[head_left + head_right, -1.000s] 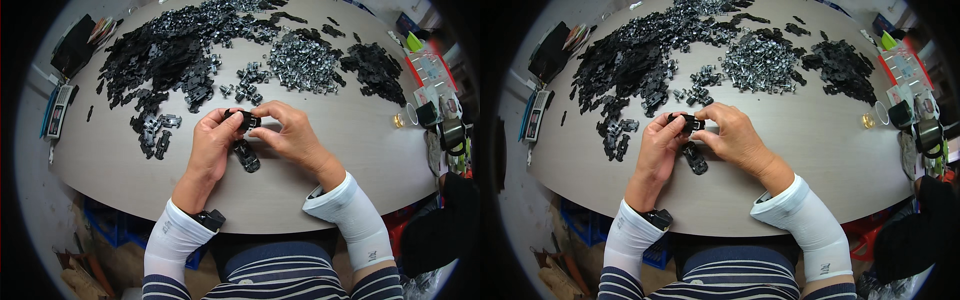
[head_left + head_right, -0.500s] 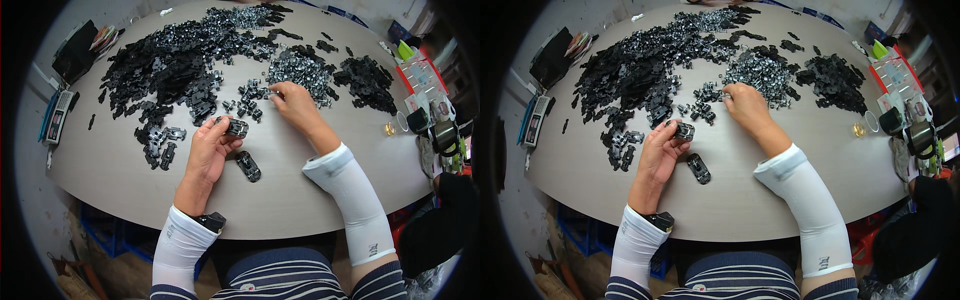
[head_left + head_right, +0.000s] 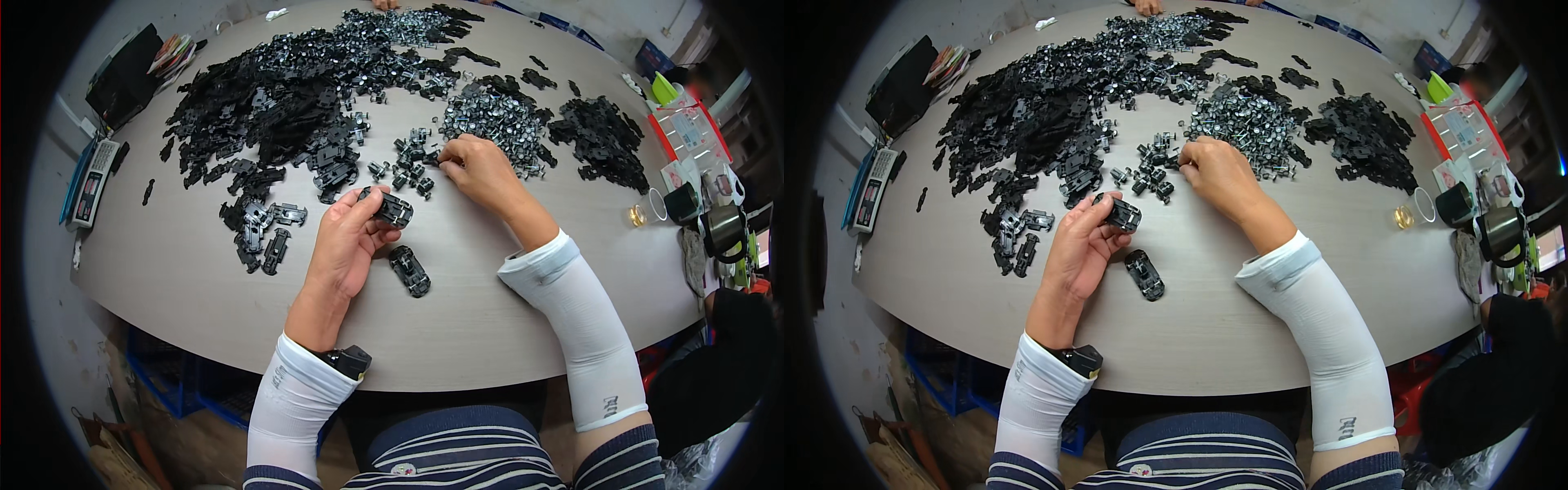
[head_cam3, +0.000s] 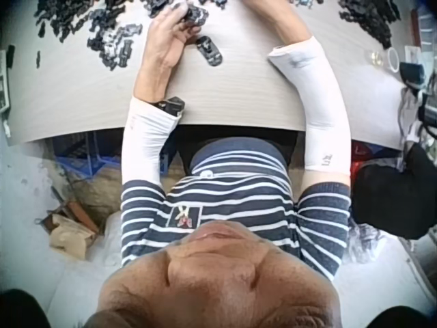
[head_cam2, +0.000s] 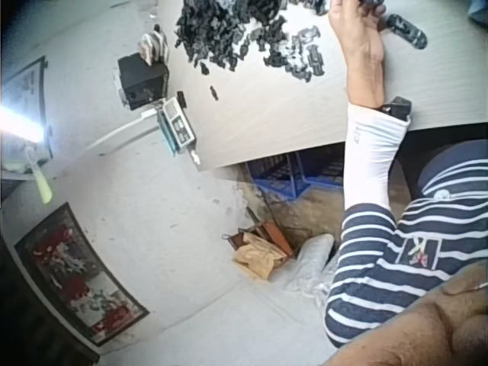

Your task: Assembling small plastic toy car components on a workbench.

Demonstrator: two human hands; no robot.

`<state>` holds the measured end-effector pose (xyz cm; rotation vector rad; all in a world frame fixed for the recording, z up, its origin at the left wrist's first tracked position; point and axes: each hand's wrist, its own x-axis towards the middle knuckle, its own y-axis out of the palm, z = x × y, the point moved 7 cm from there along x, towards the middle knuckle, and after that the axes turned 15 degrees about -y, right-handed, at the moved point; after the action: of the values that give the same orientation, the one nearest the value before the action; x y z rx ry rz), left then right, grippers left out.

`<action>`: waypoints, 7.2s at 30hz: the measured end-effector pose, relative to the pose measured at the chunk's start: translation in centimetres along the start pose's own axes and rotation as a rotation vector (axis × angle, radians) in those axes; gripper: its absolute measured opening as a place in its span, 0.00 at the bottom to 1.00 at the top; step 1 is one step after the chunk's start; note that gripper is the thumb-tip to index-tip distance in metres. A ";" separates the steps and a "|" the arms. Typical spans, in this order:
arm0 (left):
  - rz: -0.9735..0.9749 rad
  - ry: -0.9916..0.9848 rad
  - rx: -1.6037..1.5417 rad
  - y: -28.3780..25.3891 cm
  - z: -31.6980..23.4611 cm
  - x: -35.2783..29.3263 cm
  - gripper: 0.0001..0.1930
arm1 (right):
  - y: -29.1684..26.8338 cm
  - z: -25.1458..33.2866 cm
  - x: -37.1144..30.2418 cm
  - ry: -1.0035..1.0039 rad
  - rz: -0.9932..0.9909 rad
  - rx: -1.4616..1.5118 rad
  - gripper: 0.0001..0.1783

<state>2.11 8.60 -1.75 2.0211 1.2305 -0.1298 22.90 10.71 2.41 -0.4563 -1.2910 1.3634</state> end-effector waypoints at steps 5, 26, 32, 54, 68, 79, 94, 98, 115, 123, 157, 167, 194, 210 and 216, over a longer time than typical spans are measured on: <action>-0.002 -0.004 -0.008 0.3 0.0 0.1 0.12 | -1.0 -0.9 -0.6 0.091 -0.121 -0.032 0.08; 0.005 -0.010 -0.013 0.2 -0.1 0.0 0.12 | 1.5 0.5 2.0 -0.020 0.022 -0.145 0.08; 0.041 -0.031 -0.017 0.3 0.1 0.1 0.14 | 1.4 0.1 1.8 -0.058 0.030 -0.114 0.05; 0.049 -0.041 0.052 0.9 0.4 0.1 0.16 | -1.2 -0.3 -6.4 0.290 -0.120 0.413 0.10; -0.068 0.224 0.456 1.5 0.4 -0.1 0.14 | -1.5 7.9 -3.1 -0.005 -0.256 0.398 0.09; -0.108 0.353 0.567 2.4 0.2 -0.8 0.16 | -0.5 8.9 -3.1 0.000 -0.262 0.254 0.07; -0.096 0.111 0.245 0.6 0.1 -0.1 0.10 | -1.3 1.7 -3.3 0.059 -0.254 0.260 0.08; -0.118 0.135 0.238 0.5 -0.2 -0.5 0.10 | -0.8 0.1 -2.1 0.116 -0.135 0.056 0.10; -0.163 0.166 0.228 -0.5 -0.5 -0.1 0.09 | -0.9 3.7 -4.2 -0.004 -0.063 0.229 0.05; -0.110 0.002 0.473 0.0 -0.9 -1.1 0.12 | -0.7 4.0 -6.0 -0.002 -0.014 0.234 0.03; -0.179 0.424 1.862 6.6 1.7 -6.3 0.20 | -0.6 3.7 -6.6 -0.087 -0.124 0.177 0.03; -0.560 0.523 1.504 -1.0 0.8 -12.1 0.14 | -0.4 3.5 -6.5 -0.047 -0.096 0.192 0.01; -1.011 0.571 1.916 -6.5 -5.7 -9.0 0.07 | -0.4 3.9 -6.3 -0.047 -0.110 0.216 0.02; -0.155 0.078 0.336 0.6 -2.3 -1.0 0.06 | -2.6 7.9 -5.7 -0.199 -0.427 0.427 0.05; -0.101 0.035 0.230 1.5 0.3 0.3 0.05 | -2.5 8.5 -5.7 -0.281 -0.415 0.289 0.14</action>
<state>3.57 8.27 -1.24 2.1640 1.3940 -0.2984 18.39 1.56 4.96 0.2024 -1.2958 1.2560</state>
